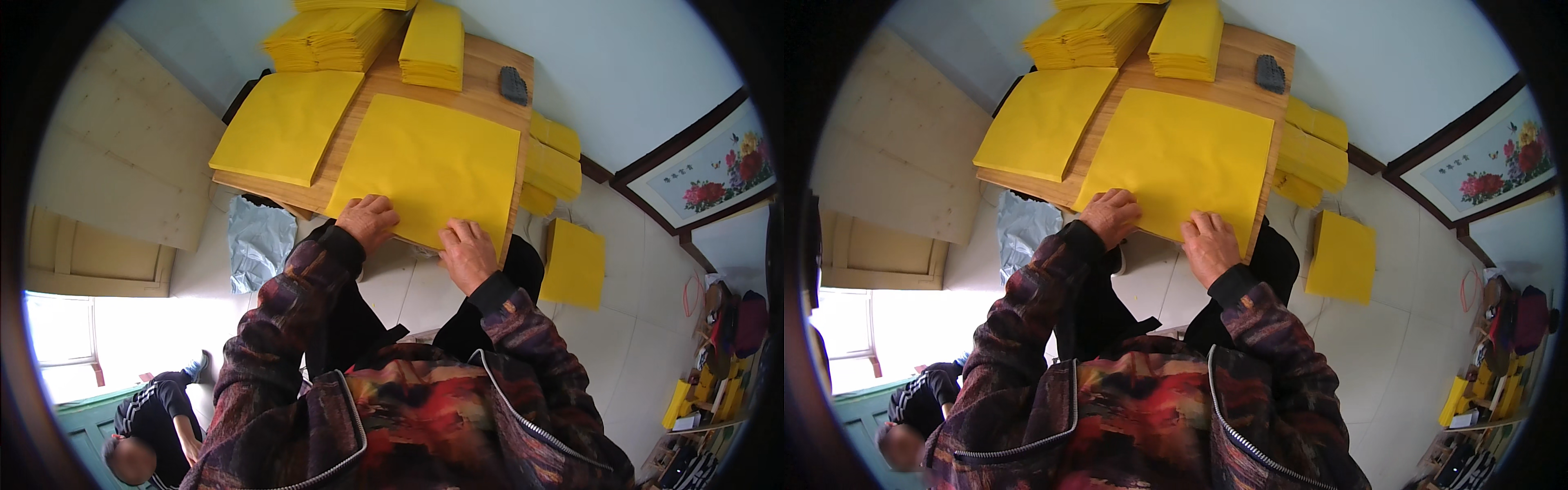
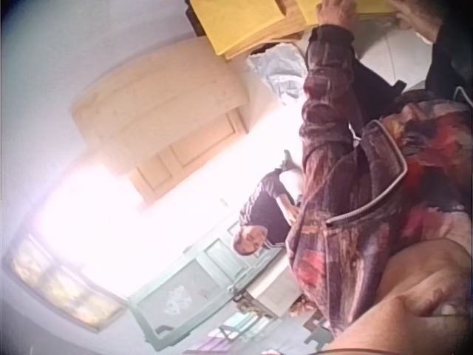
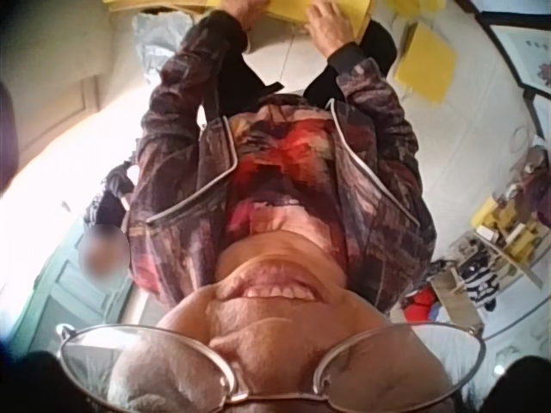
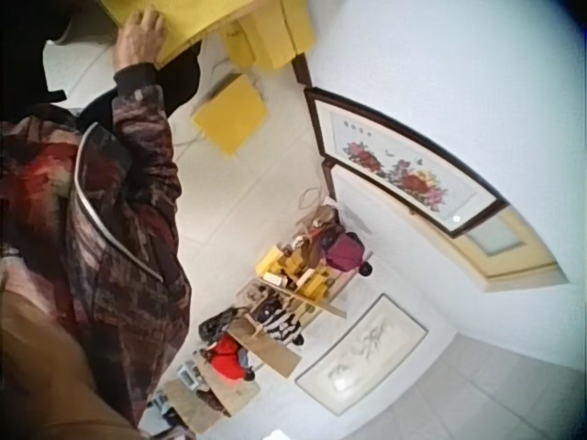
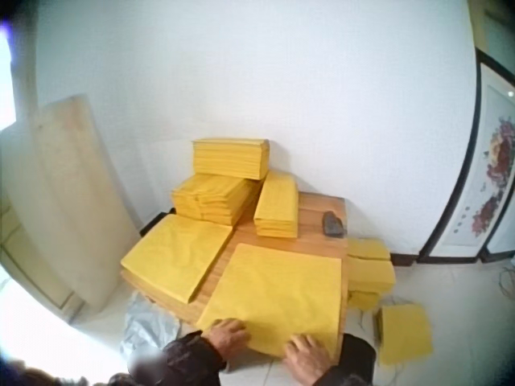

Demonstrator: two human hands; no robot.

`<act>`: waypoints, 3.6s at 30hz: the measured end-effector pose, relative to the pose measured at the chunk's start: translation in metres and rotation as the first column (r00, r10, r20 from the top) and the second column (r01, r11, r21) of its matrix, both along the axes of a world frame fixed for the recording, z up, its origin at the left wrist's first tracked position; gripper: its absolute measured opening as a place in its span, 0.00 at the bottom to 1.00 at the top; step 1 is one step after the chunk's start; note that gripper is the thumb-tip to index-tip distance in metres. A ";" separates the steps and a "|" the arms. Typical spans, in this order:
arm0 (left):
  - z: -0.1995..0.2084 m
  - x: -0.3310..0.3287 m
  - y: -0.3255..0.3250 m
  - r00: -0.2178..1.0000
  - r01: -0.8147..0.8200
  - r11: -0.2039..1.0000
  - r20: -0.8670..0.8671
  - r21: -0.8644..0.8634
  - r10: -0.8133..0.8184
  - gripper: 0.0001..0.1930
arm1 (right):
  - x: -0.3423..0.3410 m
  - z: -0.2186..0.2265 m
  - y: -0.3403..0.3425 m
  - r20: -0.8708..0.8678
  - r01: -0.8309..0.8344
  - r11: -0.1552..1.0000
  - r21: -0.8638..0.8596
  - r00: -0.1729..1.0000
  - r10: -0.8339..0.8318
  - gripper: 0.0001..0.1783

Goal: The person folds yellow paper sheets on a wooden table, repeatedly folding each sheet in half and stacking the finished pieces. The person handles the paper by hand without visible tools.

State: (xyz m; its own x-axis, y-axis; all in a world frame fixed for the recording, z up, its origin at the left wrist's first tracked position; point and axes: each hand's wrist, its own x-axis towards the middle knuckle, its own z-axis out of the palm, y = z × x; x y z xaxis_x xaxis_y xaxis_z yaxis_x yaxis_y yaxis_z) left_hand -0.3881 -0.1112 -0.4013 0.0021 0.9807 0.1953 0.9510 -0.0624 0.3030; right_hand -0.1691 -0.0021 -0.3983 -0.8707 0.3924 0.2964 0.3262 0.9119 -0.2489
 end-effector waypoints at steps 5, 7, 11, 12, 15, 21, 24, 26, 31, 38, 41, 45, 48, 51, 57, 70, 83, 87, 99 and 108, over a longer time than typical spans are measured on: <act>0.002 -0.003 0.010 1.000 -0.021 0.998 -0.010 -0.066 0.020 0.07 | -0.004 -0.003 -0.002 -0.044 0.015 0.999 0.050 0.999 -0.013 0.07; 0.003 -0.004 0.009 1.000 -0.012 0.997 -0.002 -0.071 0.012 0.09 | -0.006 -0.002 -0.002 -0.010 0.017 0.998 0.059 1.000 -0.017 0.07; -0.003 0.000 0.000 0.994 0.016 1.000 -0.108 0.019 -0.014 0.14 | -0.003 0.001 -0.003 0.012 0.001 1.000 0.029 1.000 -0.001 0.09; -0.006 0.002 -0.002 0.989 0.033 0.995 -0.147 0.093 -0.020 0.14 | -0.002 0.000 -0.005 0.020 0.010 0.999 0.035 1.000 -0.010 0.10; -0.016 0.002 -0.004 0.959 -0.011 0.990 -0.279 0.140 0.050 0.19 | 0.000 -0.003 -0.007 -0.019 0.017 0.993 0.116 1.000 -0.015 0.12; -0.023 -0.001 -0.006 0.968 0.009 0.997 -0.252 0.075 0.010 0.17 | 0.001 -0.014 -0.009 -0.045 0.032 0.978 0.208 0.999 -0.023 0.11; -0.020 -0.002 -0.008 0.984 0.039 0.992 -0.179 0.122 -0.017 0.14 | 0.001 -0.013 -0.009 -0.050 0.031 0.984 0.175 0.998 -0.023 0.09; -0.016 -0.003 -0.007 0.992 0.027 0.994 -0.125 0.110 -0.013 0.10 | 0.001 -0.008 -0.009 -0.048 0.017 0.992 0.123 0.999 -0.012 0.07; -0.006 -0.010 0.005 1.000 0.012 0.998 0.014 -0.057 -0.012 0.04 | -0.009 0.009 -0.001 0.153 0.058 0.997 -0.043 0.987 -0.050 0.04; 0.002 0.004 0.018 0.991 -0.039 0.995 -0.129 -0.092 0.027 0.16 | -0.023 0.010 0.032 0.314 0.127 0.896 -0.425 0.949 0.014 0.09; -0.002 0.019 0.019 0.986 0.003 0.995 -0.164 -0.099 -0.020 0.24 | -0.025 0.009 0.044 0.319 0.114 0.827 -0.550 0.944 0.082 0.12; -0.003 0.018 0.027 0.992 0.029 0.962 -0.109 -0.272 -0.061 0.23 | -0.026 0.021 0.051 0.401 0.106 0.790 -0.603 0.897 0.185 0.15; 0.000 0.013 0.032 0.993 0.093 0.933 -0.037 -0.348 -0.112 0.21 | -0.021 0.029 0.031 0.252 0.012 0.886 -0.463 0.961 0.119 0.16; 0.006 0.009 0.040 0.992 0.122 0.891 0.039 -0.437 -0.117 0.20 | -0.025 0.027 0.010 0.251 -0.036 0.983 -0.179 0.965 0.081 0.19; 0.022 0.005 0.045 0.988 0.148 0.836 0.106 -0.528 -0.109 0.19 | -0.039 0.017 0.025 0.386 -0.050 0.949 -0.311 0.906 0.175 0.21; 0.014 -0.003 0.053 0.967 0.225 0.818 0.225 -0.529 -0.120 0.23 | -0.040 0.027 0.024 0.265 -0.119 0.974 -0.193 0.949 0.169 0.17; 0.027 0.010 0.046 0.999 0.040 0.807 0.020 -0.590 -0.035 0.19 | -0.033 0.038 0.031 0.414 -0.135 0.975 -0.179 0.889 0.199 0.23; 0.036 0.006 0.048 0.988 0.146 0.776 0.043 -0.614 -0.151 0.19 | -0.036 0.042 0.038 0.524 -0.042 0.952 -0.302 0.827 0.203 0.21; 0.047 0.012 0.043 0.968 0.239 0.732 0.216 -0.638 -0.129 0.23 | -0.021 0.055 0.023 0.405 -0.114 0.992 -0.061 0.905 0.129 0.11; 0.062 0.034 0.008 0.996 -0.072 0.818 -0.080 -0.570 0.032 0.18 | -0.014 0.069 0.019 0.529 -0.156 0.948 -0.277 0.799 0.286 0.25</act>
State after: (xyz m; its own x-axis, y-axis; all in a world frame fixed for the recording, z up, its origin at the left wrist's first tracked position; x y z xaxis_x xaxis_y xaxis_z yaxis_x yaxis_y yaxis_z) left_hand -0.3545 -0.1037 -0.3394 -0.0589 0.9147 -0.3998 0.9662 0.1529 0.2074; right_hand -0.1828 0.0174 -0.3292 -0.9290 0.1644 -0.3314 0.2631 0.9234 -0.2795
